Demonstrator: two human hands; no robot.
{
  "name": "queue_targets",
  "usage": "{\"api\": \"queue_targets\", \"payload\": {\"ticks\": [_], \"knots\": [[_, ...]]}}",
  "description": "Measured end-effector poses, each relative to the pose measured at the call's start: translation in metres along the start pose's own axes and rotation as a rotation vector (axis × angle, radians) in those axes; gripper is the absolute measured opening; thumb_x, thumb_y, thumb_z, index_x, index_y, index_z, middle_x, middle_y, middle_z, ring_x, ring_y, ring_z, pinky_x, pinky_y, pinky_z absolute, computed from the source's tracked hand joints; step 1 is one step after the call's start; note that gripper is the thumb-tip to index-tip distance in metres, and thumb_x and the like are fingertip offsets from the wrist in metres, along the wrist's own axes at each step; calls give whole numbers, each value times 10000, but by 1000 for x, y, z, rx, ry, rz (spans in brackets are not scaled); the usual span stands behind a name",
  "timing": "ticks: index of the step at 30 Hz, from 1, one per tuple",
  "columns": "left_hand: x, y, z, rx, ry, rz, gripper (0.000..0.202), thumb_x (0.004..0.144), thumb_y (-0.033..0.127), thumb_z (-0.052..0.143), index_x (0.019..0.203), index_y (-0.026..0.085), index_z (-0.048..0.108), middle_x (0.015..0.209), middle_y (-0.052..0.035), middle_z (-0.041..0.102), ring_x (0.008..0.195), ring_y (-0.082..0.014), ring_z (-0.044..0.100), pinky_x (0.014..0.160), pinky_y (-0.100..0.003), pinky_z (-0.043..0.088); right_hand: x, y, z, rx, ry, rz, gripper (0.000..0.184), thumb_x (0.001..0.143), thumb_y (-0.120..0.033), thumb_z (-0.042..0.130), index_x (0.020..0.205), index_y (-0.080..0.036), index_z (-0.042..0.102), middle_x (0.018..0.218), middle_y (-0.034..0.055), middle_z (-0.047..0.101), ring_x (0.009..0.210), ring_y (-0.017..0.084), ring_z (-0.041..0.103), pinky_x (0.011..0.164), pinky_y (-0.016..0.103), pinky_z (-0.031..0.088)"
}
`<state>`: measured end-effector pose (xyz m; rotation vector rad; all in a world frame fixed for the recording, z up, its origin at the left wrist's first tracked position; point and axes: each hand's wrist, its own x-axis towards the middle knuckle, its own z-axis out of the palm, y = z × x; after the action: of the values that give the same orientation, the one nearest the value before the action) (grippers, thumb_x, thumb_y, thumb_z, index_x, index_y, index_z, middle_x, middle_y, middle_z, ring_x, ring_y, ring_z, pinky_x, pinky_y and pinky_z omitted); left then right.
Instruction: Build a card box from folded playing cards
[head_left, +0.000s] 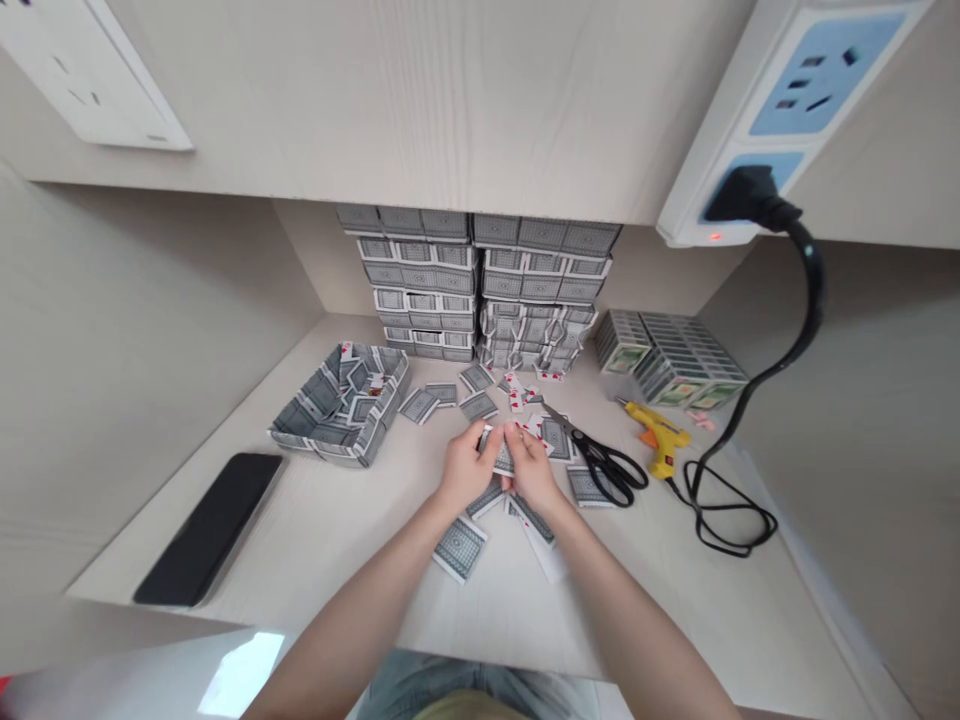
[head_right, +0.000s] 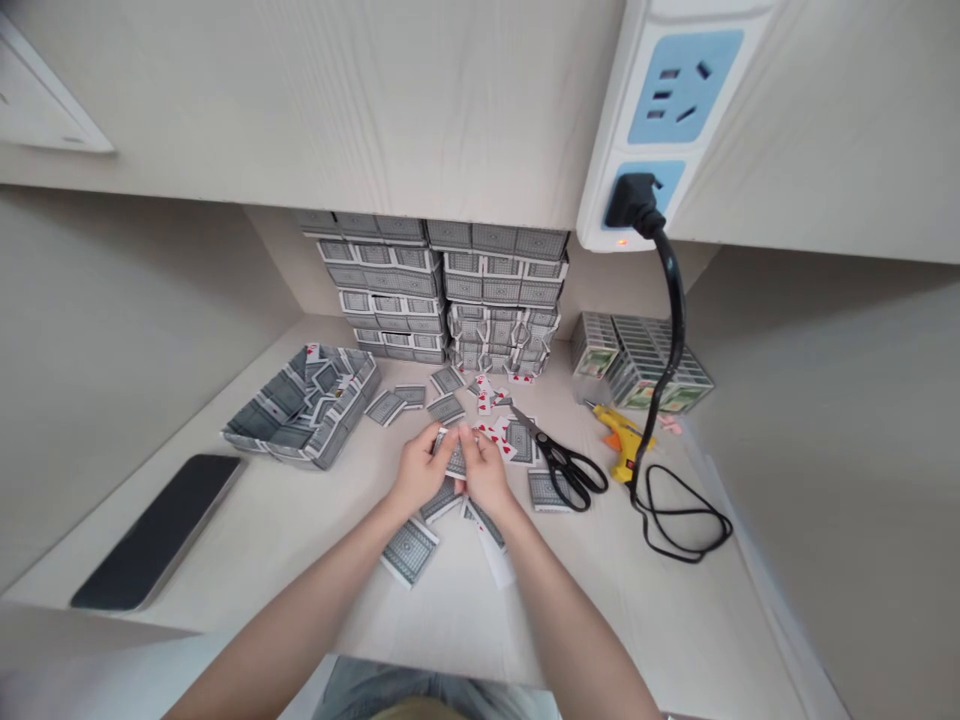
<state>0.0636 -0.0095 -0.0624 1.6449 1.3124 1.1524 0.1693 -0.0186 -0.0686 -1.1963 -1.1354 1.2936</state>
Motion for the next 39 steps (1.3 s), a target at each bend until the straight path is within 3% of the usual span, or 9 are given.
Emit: {"api": "queue_targets", "payload": {"ticks": [4, 7, 13, 17, 24, 28, 35, 39], "knots": [[-3, -1, 1, -11, 48, 18, 334, 817, 433, 414, 610, 173, 450, 492, 48, 432, 482, -81, 402, 476, -186, 306, 0, 0, 3, 89, -18, 67, 443, 785, -603, 383, 575, -217, 444, 277, -76, 379, 220, 90, 311, 253, 211, 220], [-2, -3, 2, -54, 74, 2, 368, 832, 457, 376, 606, 173, 443, 489, 43, 435, 464, -80, 408, 453, -188, 314, -1, -4, 2, 1, 3, 7, 409, 794, -576, 398, 592, -223, 446, 296, -80, 391, 236, 95, 337, 270, 211, 252], [1, -1, 6, -375, -75, -175, 376, 808, 520, 394, 664, 178, 456, 407, 71, 412, 316, -76, 395, 324, -191, 298, -3, -17, -5, -161, -3, -162, 374, 794, -534, 435, 583, -225, 450, 357, -60, 469, 311, 112, 418, 337, 223, 324], [1, -1, 7, -322, -61, -154, 378, 808, 518, 399, 670, 174, 471, 408, 65, 439, 304, -78, 409, 309, -191, 301, -2, -15, -5, -43, -68, -80, 410, 800, -566, 394, 591, -223, 478, 369, -49, 489, 276, 103, 379, 298, 225, 285], [1, -6, 5, -100, 50, -32, 396, 822, 486, 377, 592, 174, 458, 404, 56, 418, 377, -73, 398, 372, -183, 294, 0, -7, 3, 258, -91, 94, 446, 758, -593, 454, 518, -217, 428, 266, -90, 324, 208, 73, 263, 244, 206, 257], [0, -5, 5, -139, 84, -25, 388, 815, 480, 397, 582, 173, 442, 426, 56, 418, 405, -72, 404, 392, -180, 310, -2, -11, 5, 352, -182, 176, 447, 755, -592, 463, 535, -206, 423, 245, -103, 315, 196, 52, 216, 248, 186, 277], [2, -6, -1, -219, 74, -50, 381, 792, 492, 438, 586, 172, 455, 431, 48, 461, 405, -80, 458, 379, -182, 336, -3, -13, 0, 307, -260, 120, 408, 762, -577, 466, 626, -193, 482, 329, -70, 466, 237, 61, 349, 282, 174, 306], [1, -2, -2, -319, 40, -109, 374, 788, 503, 442, 615, 171, 447, 418, 60, 474, 353, -75, 461, 344, -176, 330, -2, -8, -1, 350, -301, 140, 372, 769, -555, 480, 682, -194, 474, 333, -81, 482, 213, 51, 307, 298, 180, 346]]}}
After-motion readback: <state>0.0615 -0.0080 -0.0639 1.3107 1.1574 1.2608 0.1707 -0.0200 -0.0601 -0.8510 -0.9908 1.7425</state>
